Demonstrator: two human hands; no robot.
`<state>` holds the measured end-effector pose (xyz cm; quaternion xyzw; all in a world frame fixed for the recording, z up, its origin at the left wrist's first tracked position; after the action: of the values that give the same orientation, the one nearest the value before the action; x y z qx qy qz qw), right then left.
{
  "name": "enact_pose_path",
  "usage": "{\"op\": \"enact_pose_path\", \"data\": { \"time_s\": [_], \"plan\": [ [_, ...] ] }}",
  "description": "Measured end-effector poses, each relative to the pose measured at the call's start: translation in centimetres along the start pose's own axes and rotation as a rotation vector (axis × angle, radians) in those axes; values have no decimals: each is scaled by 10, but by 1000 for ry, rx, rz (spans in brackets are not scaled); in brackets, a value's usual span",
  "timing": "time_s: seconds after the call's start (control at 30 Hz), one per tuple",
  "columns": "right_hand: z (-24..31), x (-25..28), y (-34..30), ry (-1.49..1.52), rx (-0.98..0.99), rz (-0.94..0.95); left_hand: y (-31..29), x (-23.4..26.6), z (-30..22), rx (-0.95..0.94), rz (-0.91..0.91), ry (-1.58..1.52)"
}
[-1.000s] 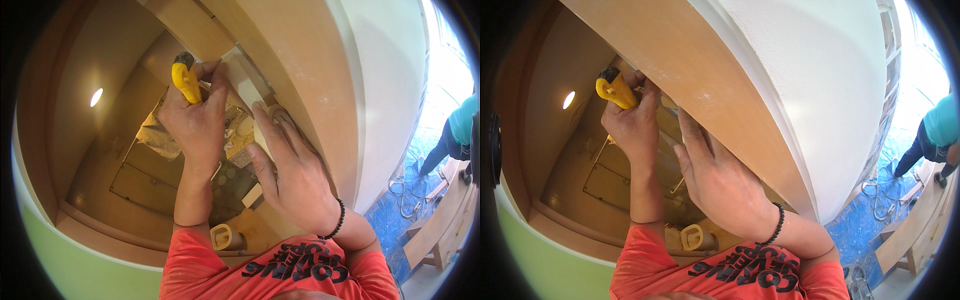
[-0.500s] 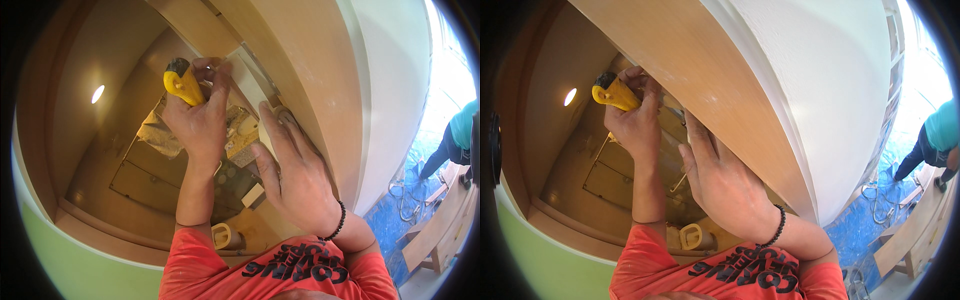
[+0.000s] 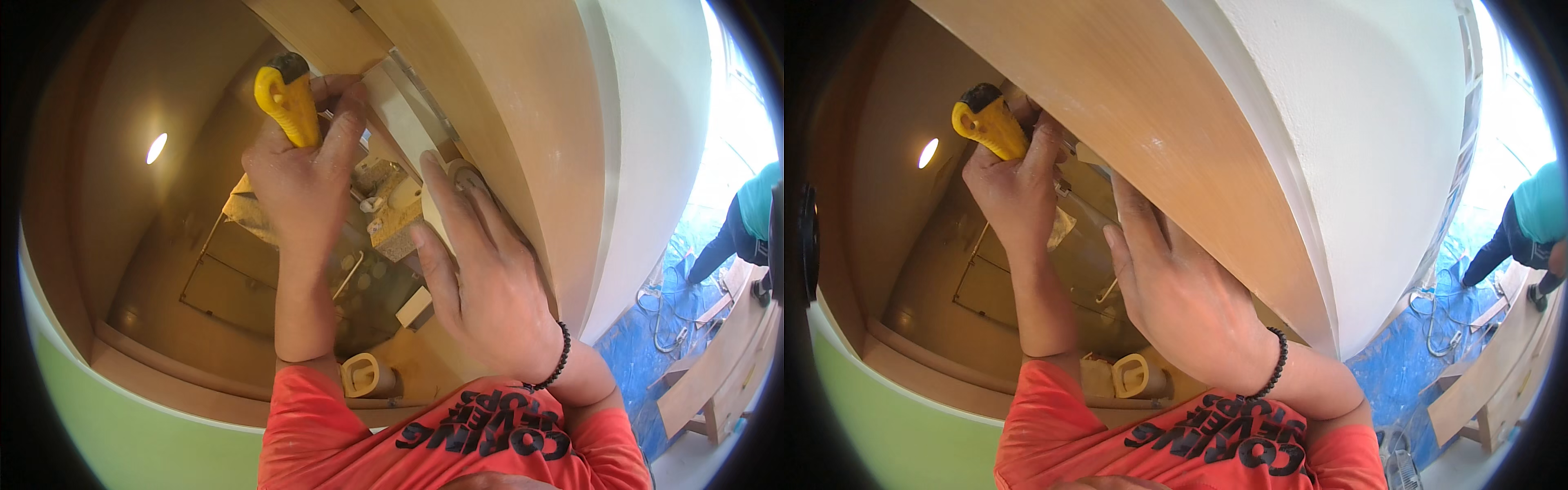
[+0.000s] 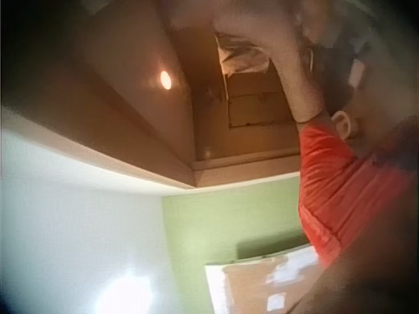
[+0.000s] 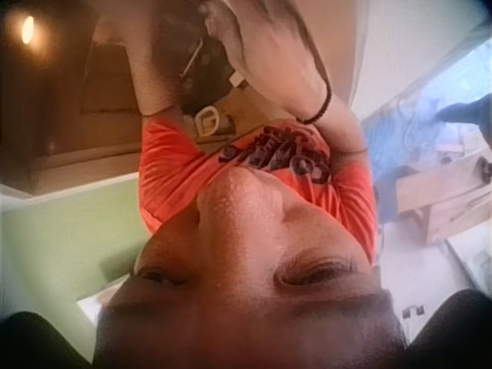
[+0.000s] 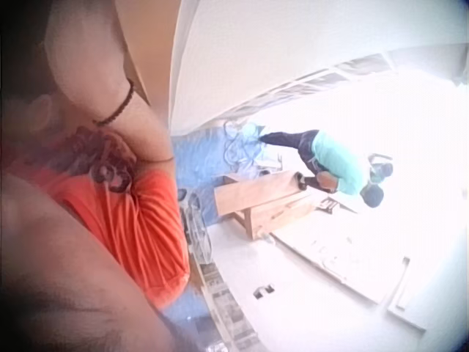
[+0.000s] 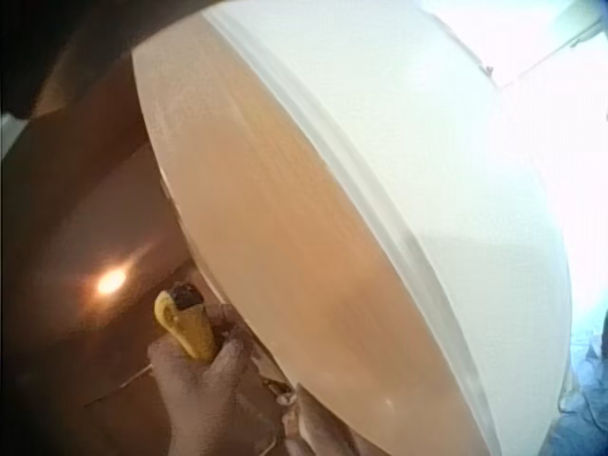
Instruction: The person applies masking tape along the edges of a door frame and door hinges using a utility knife to cut the tape. The person smooths the tape with their fingers and continues taping different sections of the door frame.
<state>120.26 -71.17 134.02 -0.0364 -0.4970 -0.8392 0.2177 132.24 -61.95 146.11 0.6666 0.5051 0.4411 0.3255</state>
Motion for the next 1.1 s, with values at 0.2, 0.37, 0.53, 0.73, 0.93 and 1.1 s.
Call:
{"op": "enact_pose_path", "data": {
  "time_s": [0.2,0.37,0.53,0.73,0.93,1.1],
  "plan": [
    [3,-5,8,-91,-16,95,8,1,-4,-25,60,72],
    [12,-6,14,-216,-49,206,7,1,-5,-17,90,36],
    [17,-6,17,-374,-33,146,8,2,-6,-14,103,51],
    [21,-8,18,-506,-47,75,3,-1,-2,-31,67,46],
    [19,-10,20,-453,-72,189,3,-4,-1,-77,52,59],
    [20,-6,22,-476,-66,219,2,-4,-3,-56,55,93]
  ]
}}
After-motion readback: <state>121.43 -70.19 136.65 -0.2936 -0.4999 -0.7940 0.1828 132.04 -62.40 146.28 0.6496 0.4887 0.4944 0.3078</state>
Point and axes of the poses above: each hand's wrist, its own y-axis towards the middle knuckle, its own x-axis out of the back of the hand, z = x × y, the point moved 4 cm from there along y, towards the middle knuckle, and after that the axes turned 15 degrees about -y, right-handed, at the moved point
